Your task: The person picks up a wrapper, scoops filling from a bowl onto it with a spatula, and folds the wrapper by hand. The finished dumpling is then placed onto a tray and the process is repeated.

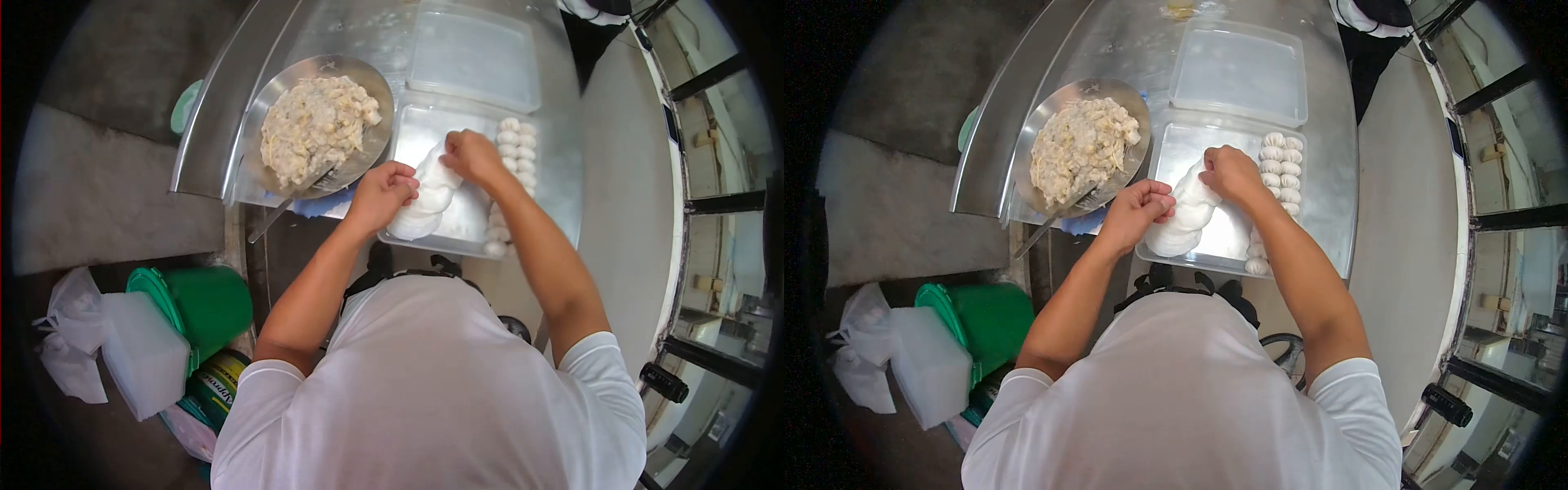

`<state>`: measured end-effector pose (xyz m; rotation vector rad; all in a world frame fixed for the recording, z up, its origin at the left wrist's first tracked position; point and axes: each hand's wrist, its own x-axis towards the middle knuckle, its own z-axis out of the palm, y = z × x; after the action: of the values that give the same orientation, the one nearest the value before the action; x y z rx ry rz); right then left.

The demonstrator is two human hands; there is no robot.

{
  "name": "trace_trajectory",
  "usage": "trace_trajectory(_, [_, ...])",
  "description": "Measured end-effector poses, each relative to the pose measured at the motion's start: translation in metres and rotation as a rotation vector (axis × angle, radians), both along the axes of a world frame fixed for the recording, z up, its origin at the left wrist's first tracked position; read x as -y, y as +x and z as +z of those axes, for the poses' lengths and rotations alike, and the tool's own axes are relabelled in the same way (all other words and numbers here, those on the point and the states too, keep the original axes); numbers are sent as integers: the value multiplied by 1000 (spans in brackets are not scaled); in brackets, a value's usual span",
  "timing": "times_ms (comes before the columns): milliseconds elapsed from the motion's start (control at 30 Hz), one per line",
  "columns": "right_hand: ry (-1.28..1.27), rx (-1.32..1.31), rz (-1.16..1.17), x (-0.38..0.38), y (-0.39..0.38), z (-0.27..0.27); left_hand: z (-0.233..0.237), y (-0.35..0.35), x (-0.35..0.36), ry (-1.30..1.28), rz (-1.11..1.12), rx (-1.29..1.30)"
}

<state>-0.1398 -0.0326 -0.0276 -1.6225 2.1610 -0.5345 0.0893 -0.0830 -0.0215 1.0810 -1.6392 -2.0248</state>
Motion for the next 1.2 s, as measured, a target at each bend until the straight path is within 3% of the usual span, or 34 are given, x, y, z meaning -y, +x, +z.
trace_trajectory(133, [8,-31,-33,2,5,-1,1,-3,2,-22,-32,-21])
trace_trajectory(233, [59,-90,-227,8,-1,-7,5,-2,4,-33,-46,-16])
trace_trajectory(300, [-94,168,-406,3,-19,-12,6,-3,4,-40,-48,-6])
trace_trajectory(400, [-218,337,-499,5,-45,-12,7,-2,7,-59,-74,0])
trace_trajectory(467, [-310,228,-466,5,-61,-7,12,-2,11,-62,-86,-2])
trace_trajectory(567, [-403,680,-357,-6,-58,48,22,-8,18,-140,-56,-71])
trace_trajectory(600, [-408,678,-355,-10,-52,61,26,-13,20,-144,-56,-74])
trace_trajectory(667, [-283,1079,-176,-15,-36,78,35,-23,24,-371,66,-252])
trace_trajectory(700, [-284,1080,-165,-17,-26,82,44,-26,24,-377,73,-251])
trace_trajectory(733, [-269,1219,-85,-20,-17,85,54,-29,24,-156,2,-309])
trace_trajectory(767, [-252,1356,-3,-22,-11,86,64,-31,23,65,-70,-364])
trace_trajectory(867, [-264,1572,-55,-23,2,69,84,-23,26,37,-201,-311])
trace_trajectory(900, [-282,1732,17,-20,3,50,87,-21,25,33,-198,-309])
trace_trajectory(933, [-280,1733,25,-19,10,40,90,-21,23,24,-164,-339])
trace_trajectory(1000, [-80,2223,107,-21,32,22,97,-20,19,7,-128,-362])
trace_trajectory(1033, [-80,2228,115,-22,47,25,103,-16,17,18,-115,-325])
trace_trajectory(1100, [-181,2498,359,-22,74,29,104,-2,17,29,-95,-281])
trace_trajectory(1133, [-175,2506,362,-19,78,27,102,7,19,-279,-89,-97])
trace_trajectory(1167, [-199,2387,202,-15,79,25,100,16,19,-585,-84,93])
trace_trajectory(1200, [-219,2261,51,-12,78,23,104,27,16,-586,-79,103])
